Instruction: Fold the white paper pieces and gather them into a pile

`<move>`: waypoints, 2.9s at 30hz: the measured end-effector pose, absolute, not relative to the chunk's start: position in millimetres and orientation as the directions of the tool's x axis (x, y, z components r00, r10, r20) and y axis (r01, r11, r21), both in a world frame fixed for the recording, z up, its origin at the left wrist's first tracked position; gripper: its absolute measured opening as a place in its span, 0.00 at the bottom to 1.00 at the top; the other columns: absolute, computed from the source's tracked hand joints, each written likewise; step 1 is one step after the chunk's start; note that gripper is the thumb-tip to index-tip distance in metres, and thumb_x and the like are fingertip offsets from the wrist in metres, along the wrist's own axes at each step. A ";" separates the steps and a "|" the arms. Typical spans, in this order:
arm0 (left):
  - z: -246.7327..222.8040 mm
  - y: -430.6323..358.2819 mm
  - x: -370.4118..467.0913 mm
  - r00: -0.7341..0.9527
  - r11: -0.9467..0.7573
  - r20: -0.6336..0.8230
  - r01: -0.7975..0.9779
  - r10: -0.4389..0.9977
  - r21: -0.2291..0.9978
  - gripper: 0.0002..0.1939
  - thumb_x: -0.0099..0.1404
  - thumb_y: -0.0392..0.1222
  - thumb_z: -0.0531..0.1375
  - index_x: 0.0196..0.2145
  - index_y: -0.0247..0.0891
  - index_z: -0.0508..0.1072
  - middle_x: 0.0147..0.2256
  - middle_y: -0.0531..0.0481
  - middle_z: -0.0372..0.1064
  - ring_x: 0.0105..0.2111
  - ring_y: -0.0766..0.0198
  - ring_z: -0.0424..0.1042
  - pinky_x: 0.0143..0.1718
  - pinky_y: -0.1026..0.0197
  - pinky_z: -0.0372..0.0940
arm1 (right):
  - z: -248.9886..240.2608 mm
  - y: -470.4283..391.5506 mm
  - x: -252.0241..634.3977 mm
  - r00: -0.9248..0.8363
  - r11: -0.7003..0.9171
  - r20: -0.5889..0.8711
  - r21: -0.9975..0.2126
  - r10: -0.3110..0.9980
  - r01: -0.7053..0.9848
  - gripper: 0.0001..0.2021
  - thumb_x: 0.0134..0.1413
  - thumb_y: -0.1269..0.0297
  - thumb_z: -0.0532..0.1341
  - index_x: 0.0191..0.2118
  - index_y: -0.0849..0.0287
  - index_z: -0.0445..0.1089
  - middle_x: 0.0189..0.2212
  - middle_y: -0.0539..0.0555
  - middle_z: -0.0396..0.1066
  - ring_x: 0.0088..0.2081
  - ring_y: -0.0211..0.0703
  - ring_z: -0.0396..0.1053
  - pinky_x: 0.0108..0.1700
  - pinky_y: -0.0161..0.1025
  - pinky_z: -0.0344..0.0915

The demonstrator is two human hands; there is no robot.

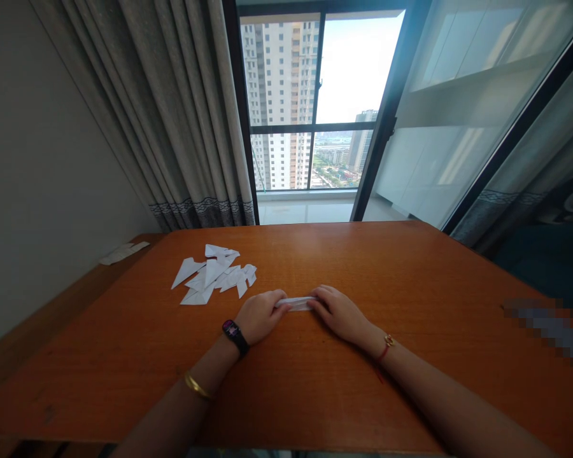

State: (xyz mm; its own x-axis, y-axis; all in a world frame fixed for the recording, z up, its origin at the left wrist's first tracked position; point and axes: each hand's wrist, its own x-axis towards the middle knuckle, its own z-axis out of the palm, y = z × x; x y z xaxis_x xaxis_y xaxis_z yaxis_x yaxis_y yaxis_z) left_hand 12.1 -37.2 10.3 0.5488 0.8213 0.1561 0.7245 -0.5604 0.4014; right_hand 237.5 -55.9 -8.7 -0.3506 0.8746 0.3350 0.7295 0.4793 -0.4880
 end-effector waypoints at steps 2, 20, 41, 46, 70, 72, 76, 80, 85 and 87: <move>11.2 -37.2 12.3 0.539 -0.546 0.145 0.732 0.830 0.406 0.12 0.69 0.48 0.49 0.38 0.41 0.69 0.36 0.50 0.72 0.35 0.62 0.70 0.34 0.63 0.59 | -9.7 -55.7 237.5 -0.348 0.477 0.335 -0.491 0.876 0.728 0.07 0.62 0.64 0.53 0.36 0.58 0.67 0.34 0.54 0.69 0.37 0.43 0.65 0.41 0.39 0.61; 14.1 -25.3 1.1 0.227 -0.344 0.269 0.754 0.936 0.560 0.16 0.68 0.51 0.49 0.45 0.41 0.68 0.32 0.52 0.70 0.30 0.63 0.68 0.30 0.62 0.59 | -2.6 -52.3 244.0 -0.154 0.333 0.372 -0.485 0.916 0.809 0.07 0.62 0.65 0.53 0.36 0.59 0.67 0.34 0.55 0.71 0.36 0.43 0.67 0.39 0.38 0.61; -1.4 24.0 -57.7 -0.074 0.053 0.091 0.976 0.993 0.210 0.24 0.64 0.52 0.49 0.52 0.41 0.69 0.54 0.43 0.64 0.52 0.45 0.60 0.50 0.48 0.58 | -2.7 -61.5 236.5 -0.318 0.428 0.287 -0.560 0.904 0.710 0.05 0.59 0.68 0.54 0.37 0.58 0.68 0.35 0.54 0.70 0.37 0.43 0.67 0.41 0.39 0.62; -1.2 22.9 -55.0 -0.039 0.018 0.082 0.971 0.996 0.240 0.21 0.65 0.51 0.49 0.49 0.44 0.72 0.54 0.45 0.65 0.53 0.49 0.61 0.50 0.50 0.58 | -4.1 -60.1 236.5 -0.326 0.428 0.279 -0.563 0.904 0.707 0.06 0.59 0.68 0.55 0.38 0.59 0.68 0.36 0.55 0.71 0.38 0.43 0.67 0.41 0.39 0.62; -0.7 48.0 -86.2 -0.182 0.170 0.063 0.973 0.981 0.159 0.35 0.57 0.64 0.51 0.54 0.38 0.66 0.53 0.35 0.65 0.52 0.40 0.62 0.48 0.41 0.58 | -11.2 -48.2 248.8 -0.182 0.379 0.370 -0.581 0.911 0.720 0.09 0.60 0.70 0.52 0.41 0.60 0.69 0.37 0.56 0.68 0.38 0.43 0.66 0.44 0.41 0.64; 2.4 45.2 -84.9 -0.183 0.170 0.068 0.973 0.981 0.156 0.35 0.56 0.65 0.51 0.53 0.38 0.65 0.52 0.35 0.66 0.51 0.39 0.63 0.48 0.39 0.56 | -10.8 -48.1 248.9 -0.178 0.374 0.366 -0.584 0.913 0.720 0.09 0.60 0.70 0.52 0.41 0.60 0.69 0.37 0.56 0.68 0.37 0.42 0.66 0.43 0.40 0.64; 4.4 43.6 -84.3 -0.190 0.178 0.061 0.970 0.980 0.164 0.35 0.56 0.65 0.52 0.53 0.39 0.64 0.52 0.36 0.67 0.51 0.39 0.64 0.48 0.37 0.56 | -9.2 -48.4 248.8 -0.171 0.381 0.379 -0.595 0.910 0.708 0.10 0.60 0.69 0.52 0.42 0.60 0.69 0.37 0.56 0.67 0.38 0.43 0.66 0.44 0.40 0.64; 1.6 47.4 -87.2 -0.203 0.201 -0.020 0.943 0.979 0.266 0.35 0.55 0.62 0.55 0.56 0.40 0.61 0.47 0.40 0.70 0.49 0.43 0.66 0.46 0.42 0.59 | -8.2 -49.5 248.4 -0.199 0.384 0.354 -0.590 0.914 0.710 0.09 0.60 0.70 0.52 0.41 0.60 0.69 0.36 0.56 0.68 0.38 0.43 0.66 0.44 0.41 0.64; -0.5 47.9 -87.9 -0.187 0.177 0.006 0.940 0.982 0.292 0.29 0.57 0.56 0.55 0.54 0.43 0.63 0.46 0.43 0.71 0.48 0.47 0.67 0.45 0.46 0.60 | -6.8 -51.7 246.3 -0.223 0.418 0.373 -0.604 0.901 0.678 0.09 0.60 0.70 0.52 0.41 0.59 0.69 0.37 0.56 0.68 0.38 0.43 0.66 0.44 0.41 0.64; -0.7 46.3 -86.6 -0.180 0.161 0.058 0.955 0.982 0.248 0.26 0.58 0.56 0.54 0.52 0.44 0.66 0.49 0.42 0.69 0.50 0.45 0.65 0.46 0.45 0.60 | -6.8 -52.1 245.3 -0.234 0.423 0.368 -0.606 0.900 0.673 0.10 0.60 0.70 0.52 0.41 0.59 0.70 0.37 0.56 0.68 0.38 0.43 0.66 0.44 0.41 0.64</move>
State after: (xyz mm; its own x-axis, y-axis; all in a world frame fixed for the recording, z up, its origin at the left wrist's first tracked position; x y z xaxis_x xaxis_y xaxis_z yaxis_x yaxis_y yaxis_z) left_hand -86.6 46.3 -0.7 -0.1804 0.9819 0.0578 0.9552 0.1609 0.2483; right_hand 245.3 -52.1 -6.8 -0.2342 0.8997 0.3683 0.6735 0.4234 -0.6059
